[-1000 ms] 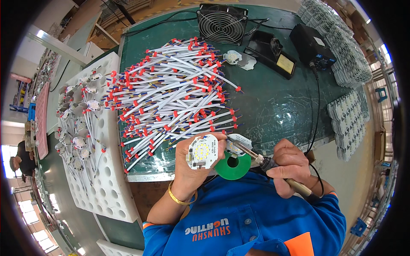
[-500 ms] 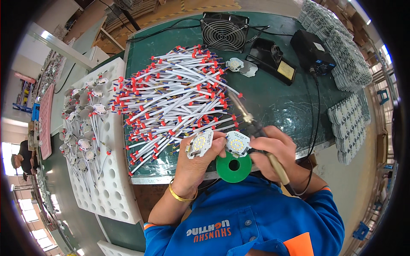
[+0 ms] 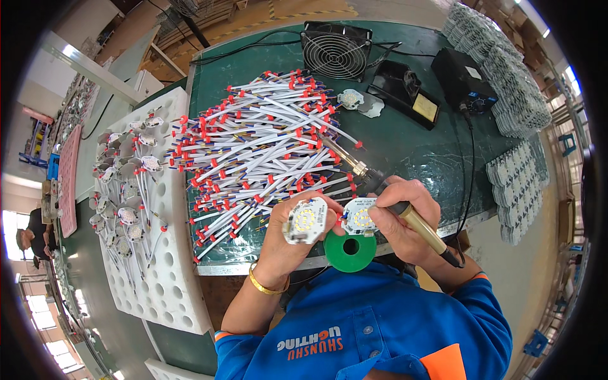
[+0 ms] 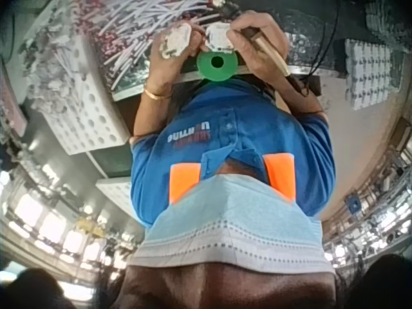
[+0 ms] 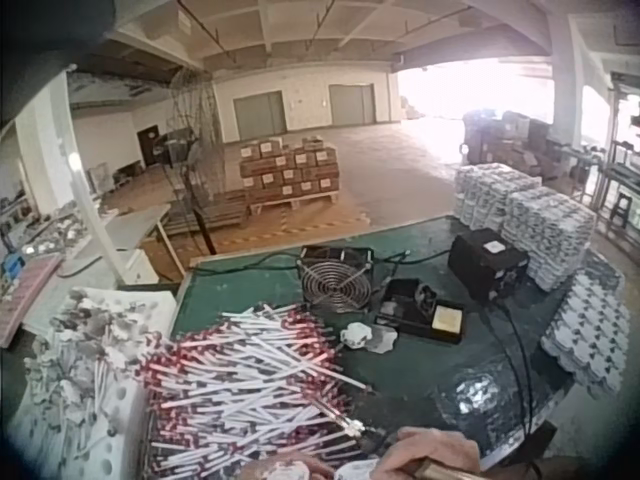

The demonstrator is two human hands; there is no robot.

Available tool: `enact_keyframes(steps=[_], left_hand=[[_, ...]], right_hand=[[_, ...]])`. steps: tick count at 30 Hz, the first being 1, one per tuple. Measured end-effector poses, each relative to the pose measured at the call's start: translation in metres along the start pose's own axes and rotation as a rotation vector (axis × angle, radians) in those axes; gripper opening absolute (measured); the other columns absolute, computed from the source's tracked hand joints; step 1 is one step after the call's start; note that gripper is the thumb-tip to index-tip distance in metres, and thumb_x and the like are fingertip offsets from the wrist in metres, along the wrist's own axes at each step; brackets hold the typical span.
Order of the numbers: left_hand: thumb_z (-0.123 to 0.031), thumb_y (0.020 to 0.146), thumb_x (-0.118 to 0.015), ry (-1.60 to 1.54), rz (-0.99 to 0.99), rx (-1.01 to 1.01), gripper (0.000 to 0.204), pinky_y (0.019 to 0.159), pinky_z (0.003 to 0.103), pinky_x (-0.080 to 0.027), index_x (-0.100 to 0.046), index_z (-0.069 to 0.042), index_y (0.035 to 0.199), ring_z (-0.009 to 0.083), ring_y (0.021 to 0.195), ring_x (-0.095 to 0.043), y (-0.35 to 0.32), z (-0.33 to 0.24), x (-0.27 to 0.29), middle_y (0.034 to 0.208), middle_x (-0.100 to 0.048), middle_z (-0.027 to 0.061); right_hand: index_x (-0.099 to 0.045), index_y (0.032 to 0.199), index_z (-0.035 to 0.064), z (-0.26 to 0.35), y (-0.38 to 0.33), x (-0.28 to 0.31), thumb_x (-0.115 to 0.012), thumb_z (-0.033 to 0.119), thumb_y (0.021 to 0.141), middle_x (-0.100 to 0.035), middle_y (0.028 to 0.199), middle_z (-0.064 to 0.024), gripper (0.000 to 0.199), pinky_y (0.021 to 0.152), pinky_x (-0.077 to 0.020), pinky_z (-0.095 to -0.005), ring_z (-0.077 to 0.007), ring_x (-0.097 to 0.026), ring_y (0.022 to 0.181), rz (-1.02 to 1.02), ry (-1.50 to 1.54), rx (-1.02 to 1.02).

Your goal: The person solders wires onto LED circuit boards using a soldering iron and solder wire, moves foam trays on the table, and solders more wires to LED boards.

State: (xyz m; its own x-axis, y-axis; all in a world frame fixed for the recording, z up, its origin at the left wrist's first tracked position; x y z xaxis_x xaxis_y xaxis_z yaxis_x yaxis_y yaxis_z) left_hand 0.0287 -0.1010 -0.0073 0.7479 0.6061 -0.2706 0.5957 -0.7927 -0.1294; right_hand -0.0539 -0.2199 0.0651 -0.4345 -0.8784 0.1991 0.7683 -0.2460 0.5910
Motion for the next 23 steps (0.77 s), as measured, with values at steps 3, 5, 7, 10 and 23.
enact_keyframes(steps=[3,5,7,10,23], left_hand=[[-0.004,0.079,-0.063,-0.058,-0.049,-0.03,0.013,0.059,0.021,-0.044,-0.06,-0.001,0.091,0.0057,0.067,-0.055,0.0,0.004,0.001,0.077,-0.062,0.0023],[-0.003,0.079,-0.063,-0.107,-0.019,-0.027,0.012,0.06,0.021,-0.045,-0.06,-0.001,0.09,0.0059,0.068,-0.055,0.002,0.008,0.004,0.077,-0.061,0.0017],[-0.001,0.078,-0.063,-0.153,0.014,-0.025,0.011,0.061,0.021,-0.045,-0.06,-0.002,0.089,0.0061,0.069,-0.055,0.002,0.01,0.002,0.076,-0.06,0.001],[-0.002,0.08,-0.062,-0.028,-0.102,-0.078,0.01,0.058,0.021,-0.044,-0.059,-0.001,0.09,0.0056,0.067,-0.054,0.002,0.008,0.006,0.075,-0.058,0.0001],[-0.02,0.08,-0.068,-0.204,-0.285,-0.203,0.032,0.06,0.026,-0.042,-0.056,0.002,0.1,0.0134,0.07,-0.052,-0.034,-0.017,0.06,0.088,-0.059,0.0082]], right_hand=[[-0.052,0.091,0.0009,-0.012,-0.005,-0.008,-0.062,-0.001,0.081,-0.056,0.081,-0.0075,0.015,0.058,-0.0425,-0.0241,-0.0119,-0.052,0.066,0.007,0.141,-0.116],[-0.05,0.093,0.0014,-0.021,-0.011,-0.016,-0.061,0.0,0.082,-0.054,0.083,-0.0057,0.015,0.059,-0.0419,-0.0224,-0.0093,-0.051,0.068,0.007,0.228,-0.206],[-0.048,0.096,0.0028,-0.041,-0.023,-0.028,-0.06,0.003,0.084,-0.051,0.086,-0.0031,0.016,0.06,-0.0406,-0.0196,-0.0053,-0.048,0.071,-0.053,0.538,-0.407],[-0.048,0.096,0.0037,-0.037,-0.019,-0.027,-0.06,0.005,0.085,-0.05,0.084,-0.002,0.017,0.059,-0.0402,-0.018,-0.0037,-0.047,0.071,-0.08,0.456,-0.345],[-0.053,0.097,0.0076,-0.081,0.009,0.138,-0.051,0.02,0.091,-0.055,0.08,-0.0069,0.015,0.062,-0.0474,-0.0221,-0.0144,-0.061,0.071,-0.513,0.129,-0.387]])
Point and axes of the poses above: each hand's wrist, its own y-axis towards the middle knuckle, its own x-axis out of the back of the hand, z = x × y, the point moved 9 cm from there along y, towards the middle knuckle
